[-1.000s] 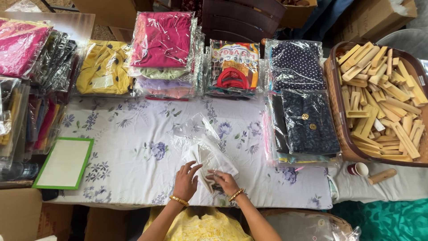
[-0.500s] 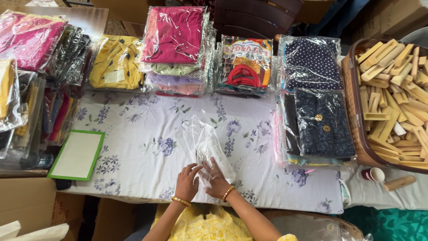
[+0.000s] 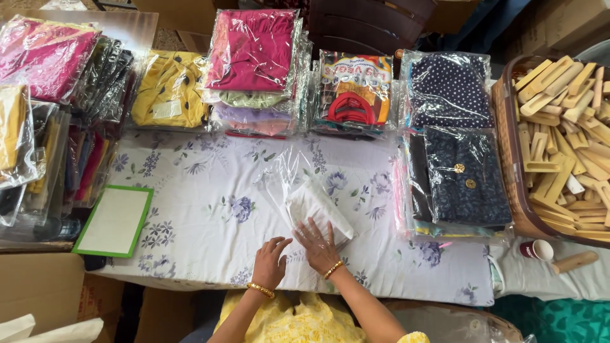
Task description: The person folds a yellow polka-dot garment on a table, wraps it in a clear plastic bag, and places it on a stack of packaged clothes. They then fold a white garment, wrap it in plastic, and hold the wrapped item.
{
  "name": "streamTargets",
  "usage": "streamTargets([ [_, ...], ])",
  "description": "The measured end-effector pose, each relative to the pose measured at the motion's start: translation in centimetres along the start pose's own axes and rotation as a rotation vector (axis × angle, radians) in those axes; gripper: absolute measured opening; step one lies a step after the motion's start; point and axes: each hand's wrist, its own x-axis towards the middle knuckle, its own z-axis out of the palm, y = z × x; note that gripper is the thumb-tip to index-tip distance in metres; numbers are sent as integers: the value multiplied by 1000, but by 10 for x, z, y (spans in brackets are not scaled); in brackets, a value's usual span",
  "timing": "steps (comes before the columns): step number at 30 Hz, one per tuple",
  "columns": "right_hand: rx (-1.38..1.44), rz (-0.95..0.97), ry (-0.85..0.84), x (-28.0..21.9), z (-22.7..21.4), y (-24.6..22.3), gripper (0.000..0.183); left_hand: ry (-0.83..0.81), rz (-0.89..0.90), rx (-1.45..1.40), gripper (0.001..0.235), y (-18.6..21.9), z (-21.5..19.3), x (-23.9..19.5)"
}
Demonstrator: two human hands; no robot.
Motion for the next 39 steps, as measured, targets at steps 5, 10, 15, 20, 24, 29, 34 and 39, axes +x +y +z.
streamTargets([
  [5,162,95,14,20,-5,23,73,-4,10,-4,56,1,2,5],
  [10,186,281,12,29,8,23,77,-13,10,5,56,2,4,3],
  [15,629,-17,153,23,3,33,76,-33,3,-10,54,3,2,0],
  [20,537,12,143,25,-7,13,79,-35,3,-12,54,-2,6,1],
  [24,148,-23,-302,43,-44,-2,81,-35,12,-9,54,-1,12,6],
  [29,-77,-12,-104,46,12,16,79,-33,27,-19,53,6,10,10],
  [34,2,156,-186,55,10,12,76,-33,47,-17,52,1,13,11],
  [39,230,-379,-185,52,16,35,78,-60,42,-17,53,-3,14,5],
])
